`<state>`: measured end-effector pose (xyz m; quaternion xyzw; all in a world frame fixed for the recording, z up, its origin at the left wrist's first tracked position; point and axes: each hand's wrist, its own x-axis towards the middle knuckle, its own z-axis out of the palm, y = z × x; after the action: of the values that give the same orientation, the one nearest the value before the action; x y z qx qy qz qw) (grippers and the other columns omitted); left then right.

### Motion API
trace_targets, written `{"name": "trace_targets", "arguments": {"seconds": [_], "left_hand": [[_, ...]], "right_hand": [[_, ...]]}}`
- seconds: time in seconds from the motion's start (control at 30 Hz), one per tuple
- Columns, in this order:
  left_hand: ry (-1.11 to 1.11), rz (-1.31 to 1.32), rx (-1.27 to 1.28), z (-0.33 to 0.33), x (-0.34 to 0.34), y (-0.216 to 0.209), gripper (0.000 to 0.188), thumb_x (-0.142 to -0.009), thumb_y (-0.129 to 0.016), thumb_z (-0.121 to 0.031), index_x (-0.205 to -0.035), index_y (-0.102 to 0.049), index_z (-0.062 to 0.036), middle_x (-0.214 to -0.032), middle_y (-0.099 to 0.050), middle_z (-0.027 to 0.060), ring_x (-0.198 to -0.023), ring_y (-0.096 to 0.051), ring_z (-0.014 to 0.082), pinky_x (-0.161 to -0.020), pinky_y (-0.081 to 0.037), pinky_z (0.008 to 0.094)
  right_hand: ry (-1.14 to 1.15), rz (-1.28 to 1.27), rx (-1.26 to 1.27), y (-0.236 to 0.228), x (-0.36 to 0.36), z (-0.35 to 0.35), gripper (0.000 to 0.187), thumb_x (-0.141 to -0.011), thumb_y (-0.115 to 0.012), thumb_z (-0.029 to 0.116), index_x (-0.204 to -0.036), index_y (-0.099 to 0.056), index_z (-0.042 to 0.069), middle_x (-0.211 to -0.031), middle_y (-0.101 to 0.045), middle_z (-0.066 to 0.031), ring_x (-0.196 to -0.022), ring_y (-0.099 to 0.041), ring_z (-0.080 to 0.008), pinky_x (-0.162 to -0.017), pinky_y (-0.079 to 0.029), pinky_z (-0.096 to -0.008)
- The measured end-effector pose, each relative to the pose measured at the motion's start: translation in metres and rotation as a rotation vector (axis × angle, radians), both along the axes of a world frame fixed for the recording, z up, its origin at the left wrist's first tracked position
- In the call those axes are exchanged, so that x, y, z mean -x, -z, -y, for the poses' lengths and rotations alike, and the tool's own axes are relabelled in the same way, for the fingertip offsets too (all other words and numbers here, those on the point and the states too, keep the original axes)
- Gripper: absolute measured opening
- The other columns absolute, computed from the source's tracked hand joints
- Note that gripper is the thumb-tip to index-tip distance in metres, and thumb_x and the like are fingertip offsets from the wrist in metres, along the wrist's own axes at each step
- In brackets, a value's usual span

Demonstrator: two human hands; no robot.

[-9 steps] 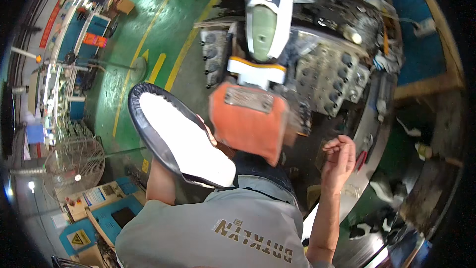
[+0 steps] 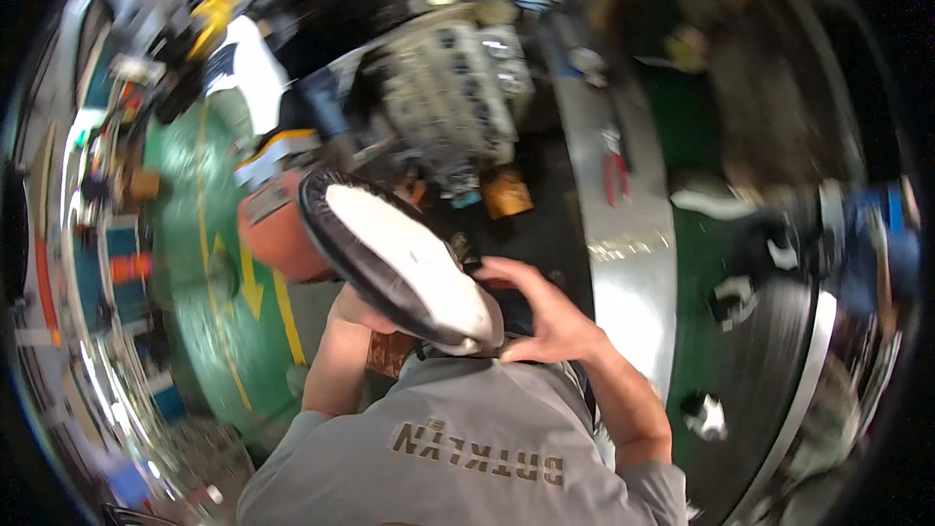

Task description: The person repeatedly picks up a shoe upper and a sole from a conveyor belt, places them into a shoe assembly machine, and presses a lever to bond them. The person then removes the assembled shoe and places it back on the belt. This process is repeated for multiple shoes throughout the video.

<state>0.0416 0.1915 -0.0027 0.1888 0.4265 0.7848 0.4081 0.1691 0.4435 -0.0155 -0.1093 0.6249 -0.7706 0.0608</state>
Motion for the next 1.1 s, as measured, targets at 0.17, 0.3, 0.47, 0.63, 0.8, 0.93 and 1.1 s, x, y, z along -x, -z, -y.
{"name": "trace_targets", "arguments": {"seconds": [0.17, 0.3, 0.47, 0.63, 0.8, 0.93, 1.1], "left_hand": [[0.103, 0.172, 0.304, -0.142, -0.050, 0.001, 0.097, -0.062, -0.085, -0.015, -0.144, -0.034, 0.0020, -0.131, -0.052, 0.0082, -0.122, -0.049, 0.0199, -0.106, -0.037, 0.0337], [0.356, -0.056, 0.303, -0.219, -0.095, 0.027, 0.071, -0.094, -0.065, -0.037, -0.146, -0.035, -0.0006, -0.137, -0.049, 0.0088, -0.127, -0.044, 0.0185, -0.112, -0.027, 0.0328], [0.591, -0.210, 0.407, -0.259, -0.137, 0.057, 0.052, -0.099, -0.056, -0.036, -0.138, -0.049, -0.0018, -0.128, -0.057, 0.0115, -0.118, -0.054, 0.0203, -0.099, -0.043, 0.0352], [0.653, -0.195, 0.471, -0.278, -0.168, 0.062, 0.044, -0.100, -0.056, -0.029, -0.134, -0.052, -0.0008, -0.121, -0.061, 0.0109, -0.112, -0.058, 0.0194, -0.094, -0.047, 0.0334], [0.637, -0.237, 0.558, -0.289, -0.175, 0.068, 0.039, -0.100, -0.056, -0.021, -0.133, -0.053, 0.0003, -0.120, -0.062, 0.0116, -0.110, -0.060, 0.0208, -0.094, -0.048, 0.0335], [0.582, -0.226, 0.614, -0.305, -0.177, 0.067, 0.037, -0.099, -0.056, -0.015, -0.132, -0.053, 0.0003, -0.120, -0.062, 0.0126, -0.111, -0.060, 0.0199, -0.095, -0.048, 0.0336], [0.617, -0.238, 0.608, -0.331, -0.183, 0.072, 0.035, -0.100, -0.054, -0.016, -0.131, -0.053, 0.0012, -0.118, -0.063, 0.0134, -0.109, -0.061, 0.0210, -0.094, -0.049, 0.0347]], "right_hand": [[0.347, 0.330, -0.004, 0.007, -0.085, -0.044, 0.099, -0.075, -0.082, 0.013, -0.151, -0.020, 0.002, -0.142, -0.043, -0.0137, -0.133, -0.040, -0.0211, -0.112, -0.031, -0.0362], [0.651, 0.551, 0.317, 0.056, -0.181, -0.075, 0.081, -0.078, -0.075, 0.021, -0.145, -0.034, 0.000, -0.135, -0.051, -0.0118, -0.127, -0.045, -0.0209, -0.110, -0.034, -0.0364], [1.365, 0.672, 0.808, 0.091, -0.294, -0.107, 0.069, -0.078, -0.074, 0.022, -0.135, -0.043, 0.001, -0.126, -0.056, -0.0114, -0.118, -0.053, -0.0257, -0.101, -0.043, -0.0383], [1.803, 0.369, 1.076, 0.157, -0.405, -0.186, 0.042, -0.088, -0.069, 0.023, -0.124, -0.052, 0.008, -0.113, -0.060, -0.0082, -0.103, -0.060, -0.0225, -0.094, -0.050, -0.0398], [2.163, 0.089, 0.722, 0.209, -0.433, -0.221, 0.042, -0.090, -0.070, 0.029, -0.118, -0.053, 0.003, -0.118, -0.061, -0.0133, -0.108, -0.059, -0.0237, -0.103, -0.046, -0.0379], [1.904, 0.570, 0.803, 0.223, -0.379, -0.213, 0.047, -0.094, -0.063, 0.019, -0.133, -0.044, 0.001, -0.115, -0.059, -0.0140, -0.097, -0.064, -0.0217, -0.080, -0.057, -0.0344], [1.882, 0.822, -0.808, 0.239, -0.357, -0.266, 0.053, -0.084, -0.071, 0.022, -0.130, -0.051, 0.005, -0.129, -0.050, -0.0222, -0.126, -0.045, -0.0363, -0.107, -0.036, -0.0477]]}}
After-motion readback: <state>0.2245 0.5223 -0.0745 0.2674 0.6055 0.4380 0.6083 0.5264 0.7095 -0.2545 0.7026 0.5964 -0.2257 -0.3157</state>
